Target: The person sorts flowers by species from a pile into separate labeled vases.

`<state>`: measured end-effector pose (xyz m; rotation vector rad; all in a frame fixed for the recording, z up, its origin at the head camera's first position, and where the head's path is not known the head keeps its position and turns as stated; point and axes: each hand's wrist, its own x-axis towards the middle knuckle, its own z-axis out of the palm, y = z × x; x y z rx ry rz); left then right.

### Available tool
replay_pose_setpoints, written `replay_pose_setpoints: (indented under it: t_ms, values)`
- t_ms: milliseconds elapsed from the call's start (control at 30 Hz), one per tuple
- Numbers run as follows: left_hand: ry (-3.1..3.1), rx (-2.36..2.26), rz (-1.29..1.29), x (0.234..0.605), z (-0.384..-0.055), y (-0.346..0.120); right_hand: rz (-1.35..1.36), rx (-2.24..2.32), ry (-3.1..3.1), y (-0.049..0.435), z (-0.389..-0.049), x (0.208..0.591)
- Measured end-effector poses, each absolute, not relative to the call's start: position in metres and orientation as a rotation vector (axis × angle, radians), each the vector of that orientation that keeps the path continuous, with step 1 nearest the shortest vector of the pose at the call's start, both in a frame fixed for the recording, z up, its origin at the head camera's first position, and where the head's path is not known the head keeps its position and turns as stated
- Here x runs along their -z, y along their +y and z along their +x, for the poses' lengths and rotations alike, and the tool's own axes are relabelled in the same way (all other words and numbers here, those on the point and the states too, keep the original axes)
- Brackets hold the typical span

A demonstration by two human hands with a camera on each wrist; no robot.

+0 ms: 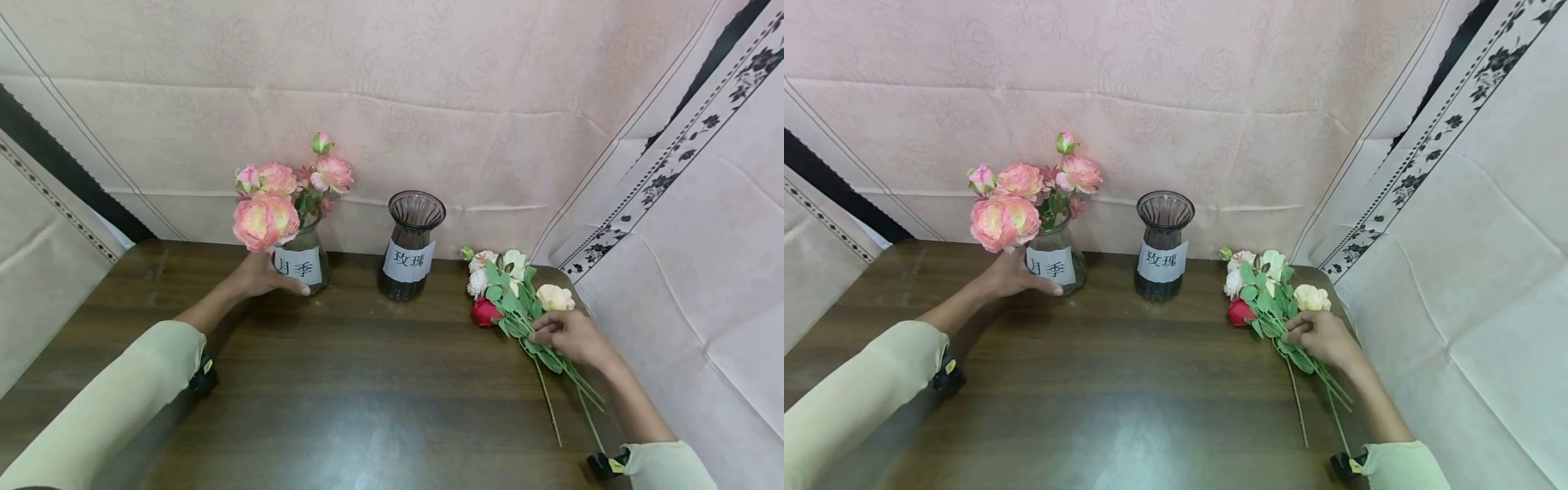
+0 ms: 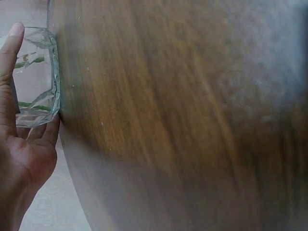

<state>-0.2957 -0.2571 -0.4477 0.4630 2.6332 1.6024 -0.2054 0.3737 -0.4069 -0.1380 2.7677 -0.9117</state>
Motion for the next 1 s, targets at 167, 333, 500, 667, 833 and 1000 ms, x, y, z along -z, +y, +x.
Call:
replay_pose_setpoints:
  t_ms: [167, 333, 500, 667, 833, 1000]
  values:
    - [2.637, -1.596, 0.466, 0.448, -0.296, -0.257, -0.138, 0.971, 2.756, 0.373, -0.204, 0.404]
    - [2.643, -1.569, 0.443, 0.447, -0.297, -0.257, -0.121, 1.026, 2.674, 0.374, -0.205, 0.401]
    - [2.632, -1.573, 0.428, 0.447, -0.297, -0.257, -0.149, 1.091, 2.526, 0.375, -0.206, 0.4]
    - [2.632, -1.587, 0.426, 0.447, -0.297, -0.257, -0.094, 1.263, 2.286, 0.374, -0.211, 0.403]
    - [2.632, -1.58, 0.415, 0.448, -0.297, -0.258, -0.049, 1.324, 2.137, 0.373, -0.214, 0.406]
    - [2.634, -1.584, 0.43, 0.449, -0.296, -0.258, -0.048, 1.387, 1.994, 0.372, -0.216, 0.41]
